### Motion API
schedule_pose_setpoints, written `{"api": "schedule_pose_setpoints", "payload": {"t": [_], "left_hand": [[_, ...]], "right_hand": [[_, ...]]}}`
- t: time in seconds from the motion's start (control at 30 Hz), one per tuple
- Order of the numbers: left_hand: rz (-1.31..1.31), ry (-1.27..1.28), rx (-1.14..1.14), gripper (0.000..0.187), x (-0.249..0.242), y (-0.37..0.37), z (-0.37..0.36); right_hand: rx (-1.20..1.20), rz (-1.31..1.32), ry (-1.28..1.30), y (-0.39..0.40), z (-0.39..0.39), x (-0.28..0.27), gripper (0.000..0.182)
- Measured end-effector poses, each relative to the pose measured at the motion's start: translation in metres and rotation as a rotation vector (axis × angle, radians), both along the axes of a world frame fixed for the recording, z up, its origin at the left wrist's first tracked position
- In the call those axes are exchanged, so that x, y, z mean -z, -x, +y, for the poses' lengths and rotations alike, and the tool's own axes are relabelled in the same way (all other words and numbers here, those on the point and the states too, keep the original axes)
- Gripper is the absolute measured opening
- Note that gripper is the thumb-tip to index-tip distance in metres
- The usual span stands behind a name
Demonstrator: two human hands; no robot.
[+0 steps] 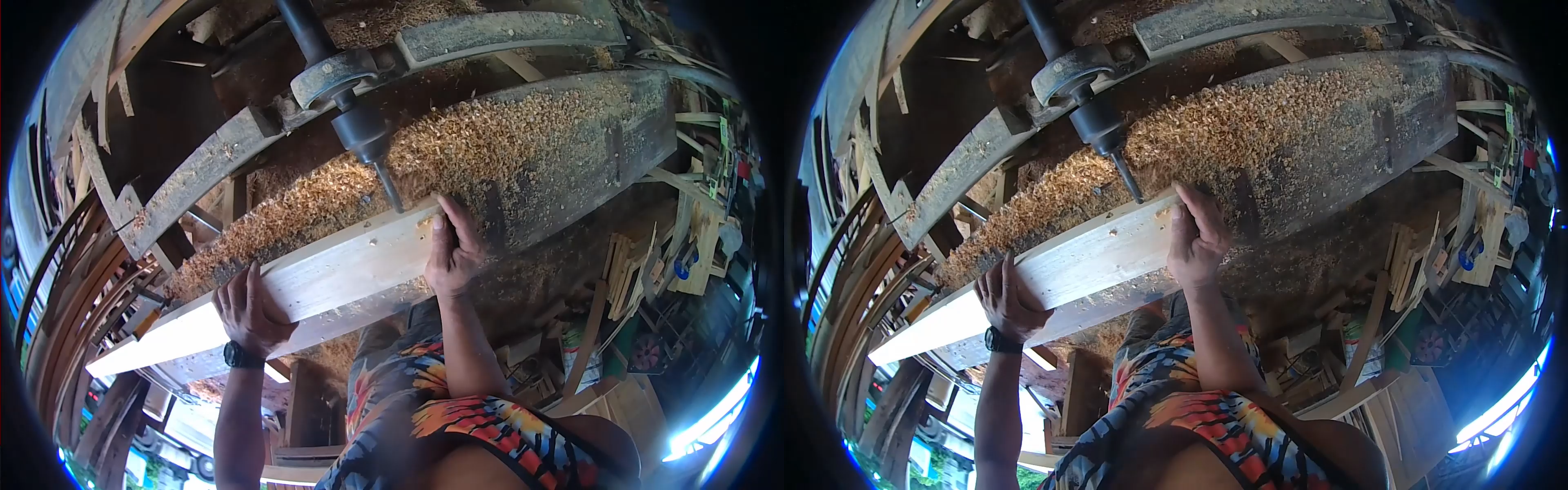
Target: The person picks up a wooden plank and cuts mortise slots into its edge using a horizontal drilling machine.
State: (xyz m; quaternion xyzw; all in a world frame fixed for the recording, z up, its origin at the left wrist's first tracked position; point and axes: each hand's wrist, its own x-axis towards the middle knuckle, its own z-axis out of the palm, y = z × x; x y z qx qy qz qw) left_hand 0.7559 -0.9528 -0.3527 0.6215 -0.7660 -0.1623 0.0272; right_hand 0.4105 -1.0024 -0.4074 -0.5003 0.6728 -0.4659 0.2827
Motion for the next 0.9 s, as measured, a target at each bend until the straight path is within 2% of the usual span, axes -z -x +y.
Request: {"api": "schedule_pose_setpoints", "payload": {"t": [0.27,0.9], "left_hand": [[0.002,0.033,0.001,0.114,0.0,-0.002,-0.008],[-0.014,-0.001,-0.032,0.119,0.0,-0.008,-0.021]], "right_hand": [[-0.069,0.031,0.006,0.001,-0.009,0.003,0.029],[-0.054,-0.072,0.067,-0.009,-0.034,0.01,0.027]]}}
